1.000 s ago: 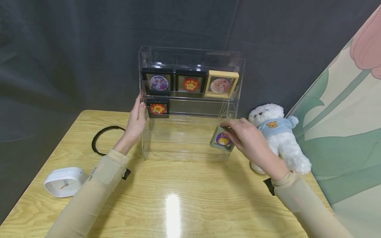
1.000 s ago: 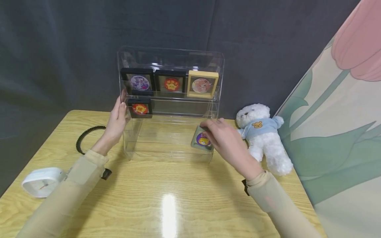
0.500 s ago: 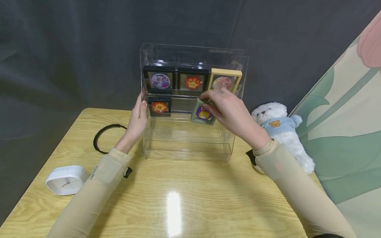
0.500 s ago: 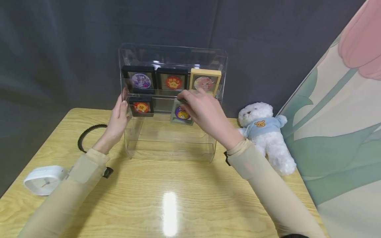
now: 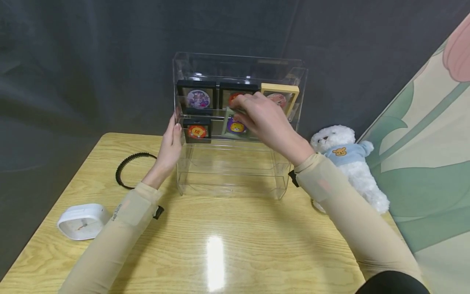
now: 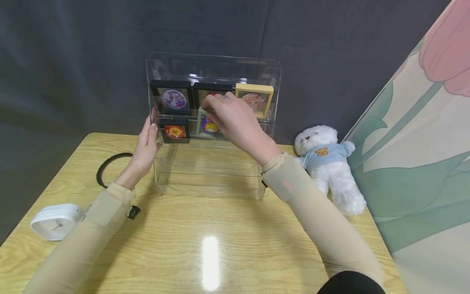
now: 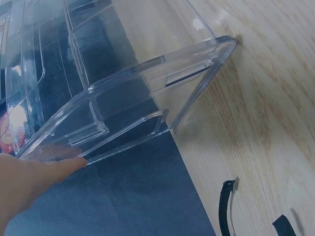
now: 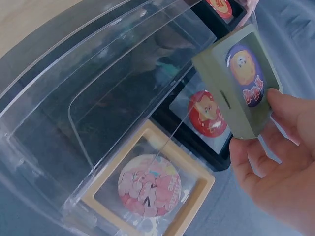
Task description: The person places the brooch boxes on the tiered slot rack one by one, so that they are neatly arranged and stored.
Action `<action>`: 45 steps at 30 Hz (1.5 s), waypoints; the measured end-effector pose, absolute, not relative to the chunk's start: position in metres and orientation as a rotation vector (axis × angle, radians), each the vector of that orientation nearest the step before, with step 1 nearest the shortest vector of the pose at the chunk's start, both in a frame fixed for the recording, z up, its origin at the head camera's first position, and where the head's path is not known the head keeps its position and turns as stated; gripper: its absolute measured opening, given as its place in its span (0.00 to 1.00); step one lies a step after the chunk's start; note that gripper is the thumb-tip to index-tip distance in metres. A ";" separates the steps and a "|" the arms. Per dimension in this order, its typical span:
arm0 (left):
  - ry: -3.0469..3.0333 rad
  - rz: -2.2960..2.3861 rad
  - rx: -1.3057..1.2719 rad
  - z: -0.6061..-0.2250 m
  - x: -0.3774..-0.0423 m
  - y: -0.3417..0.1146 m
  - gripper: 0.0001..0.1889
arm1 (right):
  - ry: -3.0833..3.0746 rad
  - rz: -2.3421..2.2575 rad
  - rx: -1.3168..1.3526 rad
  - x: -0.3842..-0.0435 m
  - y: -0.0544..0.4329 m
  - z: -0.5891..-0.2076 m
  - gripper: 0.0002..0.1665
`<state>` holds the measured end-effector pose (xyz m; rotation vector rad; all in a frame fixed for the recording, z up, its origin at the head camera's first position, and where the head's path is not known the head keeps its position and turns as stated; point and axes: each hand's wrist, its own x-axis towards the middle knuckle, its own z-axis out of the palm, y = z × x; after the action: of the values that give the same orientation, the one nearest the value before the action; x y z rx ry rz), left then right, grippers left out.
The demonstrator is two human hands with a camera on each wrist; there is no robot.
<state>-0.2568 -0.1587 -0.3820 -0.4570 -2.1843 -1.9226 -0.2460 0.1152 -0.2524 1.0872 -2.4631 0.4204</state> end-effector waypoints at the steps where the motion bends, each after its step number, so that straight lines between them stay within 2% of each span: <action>1: -2.181 -1.924 -0.457 -0.382 -0.257 -0.159 0.31 | -2.463 0.419 1.087 -0.247 0.113 -0.252 0.13; 45: -2.189 -1.921 -0.446 -0.380 -0.250 -0.157 0.31 | -2.549 0.322 1.058 -0.262 0.087 -0.279 0.14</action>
<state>-0.2498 -0.1567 -0.3802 -0.4457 -2.1893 -1.9206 -0.2616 0.0868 -0.2795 1.0582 -2.5491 0.3220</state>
